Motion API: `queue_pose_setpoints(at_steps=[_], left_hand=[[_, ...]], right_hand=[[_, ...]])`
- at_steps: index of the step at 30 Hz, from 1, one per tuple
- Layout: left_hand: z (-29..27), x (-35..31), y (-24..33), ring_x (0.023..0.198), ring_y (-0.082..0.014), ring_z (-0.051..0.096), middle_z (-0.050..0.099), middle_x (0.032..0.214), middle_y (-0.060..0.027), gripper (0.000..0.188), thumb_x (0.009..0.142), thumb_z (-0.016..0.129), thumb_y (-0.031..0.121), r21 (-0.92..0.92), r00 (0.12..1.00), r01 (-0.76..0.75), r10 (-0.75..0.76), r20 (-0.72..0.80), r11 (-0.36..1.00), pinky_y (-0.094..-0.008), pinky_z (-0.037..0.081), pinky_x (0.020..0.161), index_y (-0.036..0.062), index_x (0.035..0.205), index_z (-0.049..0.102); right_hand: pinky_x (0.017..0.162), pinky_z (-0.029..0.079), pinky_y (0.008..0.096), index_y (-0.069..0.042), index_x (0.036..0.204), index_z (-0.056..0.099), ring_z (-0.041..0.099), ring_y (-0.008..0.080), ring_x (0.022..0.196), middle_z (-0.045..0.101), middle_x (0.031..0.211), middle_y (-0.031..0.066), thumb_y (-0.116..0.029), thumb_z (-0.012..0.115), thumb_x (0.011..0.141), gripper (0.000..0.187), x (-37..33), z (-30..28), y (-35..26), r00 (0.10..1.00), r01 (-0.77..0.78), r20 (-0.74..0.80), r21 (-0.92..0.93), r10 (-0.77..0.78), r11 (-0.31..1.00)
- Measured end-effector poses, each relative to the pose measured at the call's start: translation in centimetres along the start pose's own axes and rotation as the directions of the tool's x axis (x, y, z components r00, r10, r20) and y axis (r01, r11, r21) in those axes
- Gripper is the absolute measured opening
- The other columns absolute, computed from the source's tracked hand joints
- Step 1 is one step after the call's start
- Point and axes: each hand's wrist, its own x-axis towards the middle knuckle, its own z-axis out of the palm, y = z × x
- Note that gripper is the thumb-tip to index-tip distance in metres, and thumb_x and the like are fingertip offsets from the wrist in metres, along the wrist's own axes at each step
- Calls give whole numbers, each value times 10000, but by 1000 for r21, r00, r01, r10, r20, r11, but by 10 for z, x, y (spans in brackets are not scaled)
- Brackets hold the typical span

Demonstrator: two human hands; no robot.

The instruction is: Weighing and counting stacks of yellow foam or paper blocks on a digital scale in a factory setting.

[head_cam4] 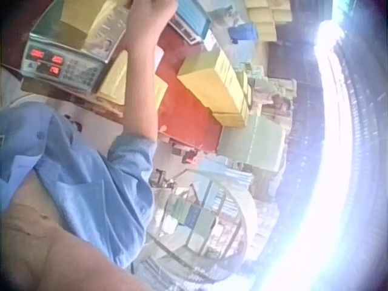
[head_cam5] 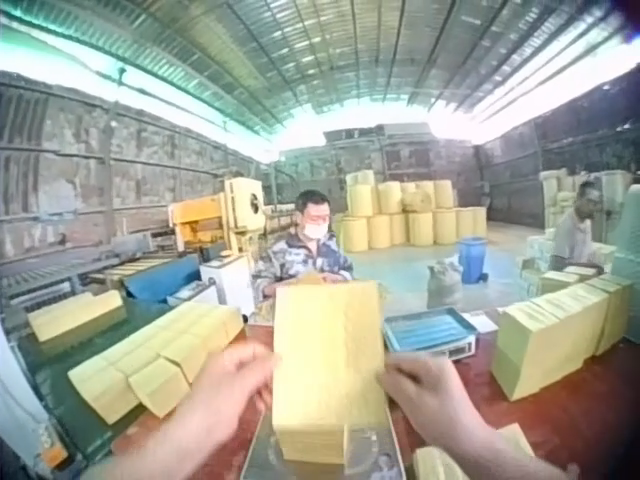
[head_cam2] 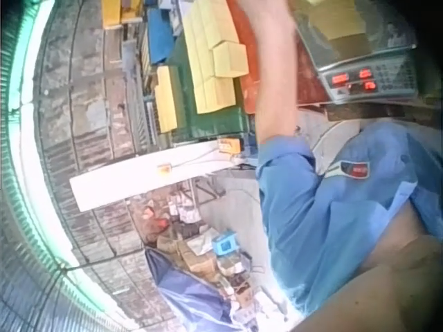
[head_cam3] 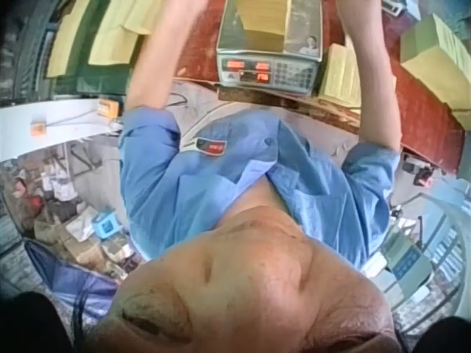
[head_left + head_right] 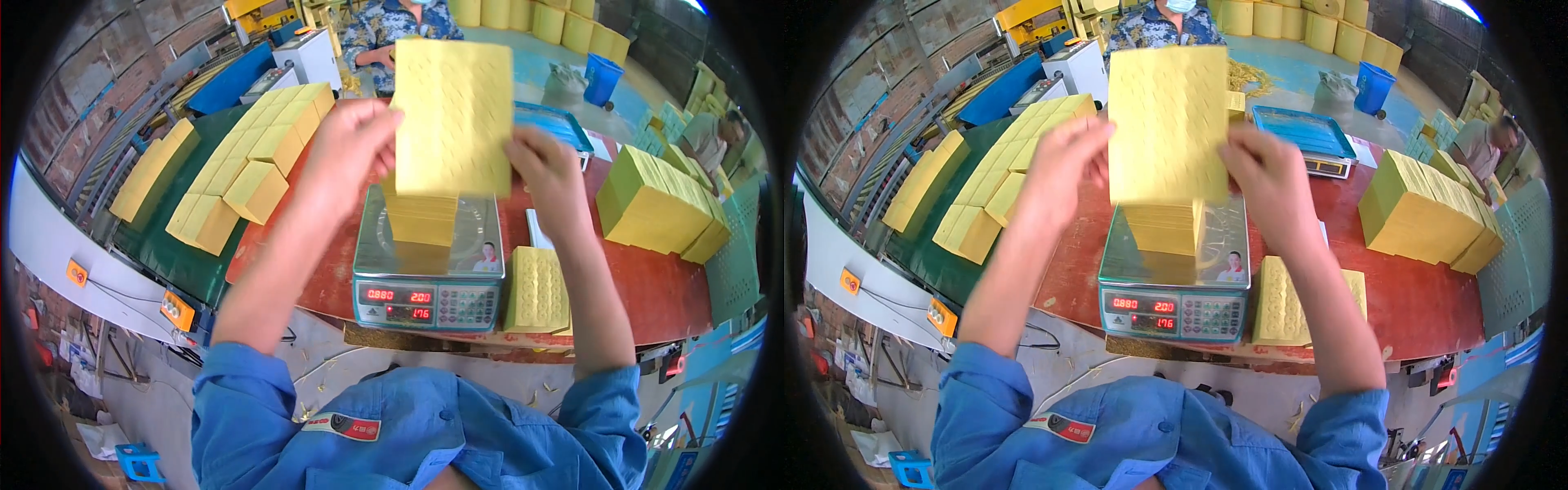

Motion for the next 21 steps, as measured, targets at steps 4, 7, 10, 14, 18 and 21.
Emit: queue_pose_setpoints(at_steps=[4, 7, 10, 14, 18, 21], left_hand=[[-51, 76, -16, 563, -74, 542, 622, 692, 1, 205, 912, 640, 268, 106, 989, 134, -141, 54, 985, -219, 398, 508, 99, 797, 622], [-60, 94, -44, 560, -79, 539, 612, 687, 6, 205, 907, 641, 278, 161, 962, 234, -252, 104, 959, -220, 393, 506, 117, 783, 612], [-64, 102, -60, 552, -91, 536, 601, 682, 6, 201, 911, 624, 277, 194, 952, 248, -276, 135, 949, -226, 383, 491, 127, 779, 607], [-63, 105, -68, 548, -92, 529, 595, 681, 1, 213, 916, 615, 283, 201, 947, 227, -264, 182, 953, -227, 373, 484, 129, 770, 602], [-60, 109, -69, 546, -91, 522, 587, 671, -1, 222, 920, 612, 281, 225, 948, 204, -250, 198, 953, -227, 372, 485, 125, 763, 596], [-57, 112, -72, 548, -91, 522, 584, 664, -2, 228, 928, 597, 277, 248, 940, 164, -228, 255, 955, -225, 373, 488, 119, 764, 592]], right_hand=[[545, 416, 252, 56, 1196, 587, 518, 96, 604, 573, 724, 35, -54, 604, 893, 323, 75, 42, 22, 999, -6, -44, 279, 20, 960], [523, 418, 251, 51, 1243, 568, 537, 102, 590, 592, 735, 42, -47, 628, 865, 395, 85, 56, 37, 996, -77, -30, 262, 88, 962], [510, 422, 256, 51, 1237, 573, 549, 104, 586, 600, 739, 47, -40, 635, 848, 404, 85, 62, 45, 991, -122, -36, 187, 131, 975], [530, 446, 259, 64, 1212, 588, 577, 109, 609, 638, 776, 66, -31, 629, 836, 391, 82, 64, 47, 988, -118, -93, 63, 124, 991], [575, 477, 269, 53, 1187, 614, 607, 130, 636, 671, 816, 95, -55, 632, 822, 381, 80, 65, 50, 982, -102, -154, 59, 110, 993], [623, 498, 283, 31, 1166, 638, 630, 144, 668, 685, 828, 107, -83, 641, 807, 377, 82, 62, 66, 982, -89, -178, -110, 68, 990]])
